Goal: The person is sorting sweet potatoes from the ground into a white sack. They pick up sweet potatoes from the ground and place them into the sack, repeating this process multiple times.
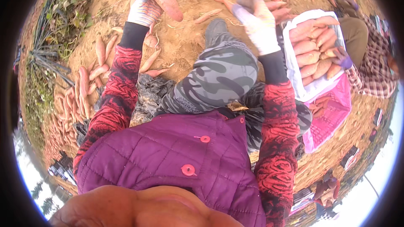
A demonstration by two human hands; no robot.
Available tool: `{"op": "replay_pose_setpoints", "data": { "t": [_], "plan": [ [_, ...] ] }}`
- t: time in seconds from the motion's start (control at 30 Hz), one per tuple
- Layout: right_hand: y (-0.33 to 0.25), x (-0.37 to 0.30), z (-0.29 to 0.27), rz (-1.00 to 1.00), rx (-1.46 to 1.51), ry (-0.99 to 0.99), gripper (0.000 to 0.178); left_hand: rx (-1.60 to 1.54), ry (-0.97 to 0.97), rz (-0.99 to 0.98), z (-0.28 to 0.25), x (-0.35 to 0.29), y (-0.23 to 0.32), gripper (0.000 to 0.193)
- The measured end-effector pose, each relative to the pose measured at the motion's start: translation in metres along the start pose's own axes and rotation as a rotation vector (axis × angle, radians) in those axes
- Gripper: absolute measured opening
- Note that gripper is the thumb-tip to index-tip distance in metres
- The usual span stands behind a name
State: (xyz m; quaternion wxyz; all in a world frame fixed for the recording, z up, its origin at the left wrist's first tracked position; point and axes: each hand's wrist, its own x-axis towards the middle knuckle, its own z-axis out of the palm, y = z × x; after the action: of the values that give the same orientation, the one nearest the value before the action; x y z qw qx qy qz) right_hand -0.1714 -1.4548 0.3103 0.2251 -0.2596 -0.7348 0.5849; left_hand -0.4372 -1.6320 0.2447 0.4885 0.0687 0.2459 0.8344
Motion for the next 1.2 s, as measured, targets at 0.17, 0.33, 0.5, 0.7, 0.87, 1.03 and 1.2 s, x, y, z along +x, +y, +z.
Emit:
{"op": "replay_pose_setpoints", "data": {
  "t": [0.17,0.33,0.5,0.7,0.87,1.03,1.2],
  "plan": [
    [-0.012,0.002,0.019,-0.090,-0.052,0.247,0.052,0.436,-0.339,-0.240,0.101,0.034,-0.115,0.045],
    [0.033,-0.050,-0.046,-0.100,-0.154,0.586,0.093,1.003,-0.502,-0.362,0.141,0.025,-0.158,0.048],
    [0.057,-0.103,-0.119,0.015,0.047,0.908,0.089,0.765,-0.805,-0.961,0.134,0.000,-0.126,0.048],
    [0.076,-0.063,-0.228,0.274,-0.445,0.998,0.093,1.080,-0.695,-0.903,0.141,-0.037,-0.065,0.044],
    [0.131,-0.008,-0.244,0.470,-0.787,0.737,0.089,1.083,-0.365,-0.643,0.121,-0.047,-0.064,0.043],
    [0.166,0.004,-0.211,0.491,-1.202,0.639,0.069,0.822,-0.128,-0.365,0.045,-0.043,-0.057,0.041],
    [0.128,0.003,-0.200,0.686,-1.283,0.415,0.059,0.813,0.139,-0.321,-0.039,-0.054,-0.067,0.035]
  ]
}}
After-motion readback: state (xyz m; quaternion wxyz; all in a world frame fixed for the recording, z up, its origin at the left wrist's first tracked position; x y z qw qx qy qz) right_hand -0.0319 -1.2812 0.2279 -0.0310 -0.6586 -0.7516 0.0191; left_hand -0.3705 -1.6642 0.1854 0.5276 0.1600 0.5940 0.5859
